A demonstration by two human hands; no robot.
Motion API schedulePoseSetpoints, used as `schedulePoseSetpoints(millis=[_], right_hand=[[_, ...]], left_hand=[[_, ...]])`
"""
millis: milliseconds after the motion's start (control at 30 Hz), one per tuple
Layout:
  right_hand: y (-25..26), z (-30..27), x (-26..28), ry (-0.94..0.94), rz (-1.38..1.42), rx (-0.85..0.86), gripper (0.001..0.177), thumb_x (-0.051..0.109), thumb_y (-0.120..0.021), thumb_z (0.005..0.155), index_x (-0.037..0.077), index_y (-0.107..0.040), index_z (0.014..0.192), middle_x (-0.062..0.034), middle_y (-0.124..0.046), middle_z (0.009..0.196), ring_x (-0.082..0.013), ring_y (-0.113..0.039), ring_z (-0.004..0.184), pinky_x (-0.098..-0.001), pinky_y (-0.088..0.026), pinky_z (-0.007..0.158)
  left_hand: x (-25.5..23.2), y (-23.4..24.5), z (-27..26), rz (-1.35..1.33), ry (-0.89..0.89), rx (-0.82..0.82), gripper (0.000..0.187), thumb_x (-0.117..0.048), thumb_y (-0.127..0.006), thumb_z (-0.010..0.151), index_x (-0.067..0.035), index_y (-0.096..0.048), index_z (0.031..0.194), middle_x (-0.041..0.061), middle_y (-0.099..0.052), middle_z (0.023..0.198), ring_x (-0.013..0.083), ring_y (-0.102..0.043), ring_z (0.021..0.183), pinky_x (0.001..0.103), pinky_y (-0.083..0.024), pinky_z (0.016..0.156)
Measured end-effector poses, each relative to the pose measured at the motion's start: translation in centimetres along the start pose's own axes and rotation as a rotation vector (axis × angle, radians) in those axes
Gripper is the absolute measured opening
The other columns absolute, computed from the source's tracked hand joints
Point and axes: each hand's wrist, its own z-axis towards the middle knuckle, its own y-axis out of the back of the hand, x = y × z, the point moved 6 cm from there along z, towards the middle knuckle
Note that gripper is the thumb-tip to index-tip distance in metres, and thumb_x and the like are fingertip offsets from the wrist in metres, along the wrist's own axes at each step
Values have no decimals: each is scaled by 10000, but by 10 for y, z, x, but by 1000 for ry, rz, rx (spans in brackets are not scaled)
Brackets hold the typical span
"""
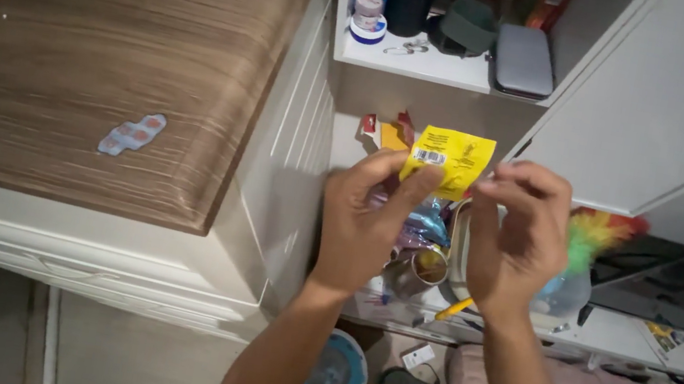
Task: The person organizes items in a bedroom cabinet by placing a wooden organizer, boxes, and small containers onto shelves. They handle various objects including a blue box, a black case, and a small jar, arranging them neatly within the cabinet.
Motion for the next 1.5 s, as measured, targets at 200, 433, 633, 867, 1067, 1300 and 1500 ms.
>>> schedulePoseSetpoints(millis=[200, 433, 633, 867, 1067, 1300, 1500], right_hand=[[-6, -9, 10, -195, 169, 64, 307, -46, -651, 983, -154, -574, 1260, -323, -587, 1275, -378, -664, 1105, -477, -579, 910], [19, -27, -36, -620, 255, -201, 203, 1, -715, 982, -80, -651, 1157, -180, -712, 962, -213, -736, 861, -377, -660, 753], [26, -33, -52, -679, 417, -175, 227, -66, -754, 906, -119, -644, 1097, -233, -707, 887, -289, -767, 763, -430, -683, 659], [25, -30, -40, -676, 421, -136, 192, -87, -749, 896, -109, -665, 1068, -230, -702, 836, -293, -760, 748, -477, -687, 668], [21, -24, -32, -694, 443, -149, 162, -49, -736, 911, -106, -654, 1038, -237, -703, 810, -319, -766, 722, -466, -687, 625], [22, -22, -31, -725, 485, -177, 135, 19, -714, 950, -86, -667, 1020, -223, -671, 735, -307, -756, 663, -443, -689, 594], [21, -24, -33, -787, 550, -186, 168, 91, -702, 959, -61, -661, 1016, -189, -671, 765, -269, -754, 665, -399, -685, 571]], left_hand=[[18, -17, -28, 433, -419, 43, 216, -115, -698, 989, -164, -752, 1192, 52, -694, 1116, 277, -755, 987, 366, -623, 855], [-4, -20, -29, 229, -360, 84, 316, -133, -866, 836, -125, -776, 1139, 52, -772, 1117, 279, -769, 985, 374, -598, 912], [1, -3, -18, 247, -248, 21, 284, -214, -753, 964, -86, -721, 1215, 70, -752, 1119, 285, -752, 1038, 382, -584, 895], [1, -6, -18, 68, 20, 52, 87, -150, -826, 878, -97, -777, 927, 18, -673, 678, 124, -622, 526, 292, -525, 556], [3, -3, -20, -32, 138, 27, 91, -158, -848, 856, -97, -782, 868, -38, -507, 493, 15, -471, 495, 208, -419, 466], [5, -4, -22, -121, 220, 62, 72, -133, -825, 885, -84, -776, 868, -23, -537, 493, -3, -488, 514, 183, -417, 486], [3, -7, -23, -137, 252, 84, 77, -142, -829, 888, -82, -783, 887, -13, -583, 525, -12, -518, 557, 192, -456, 512]])
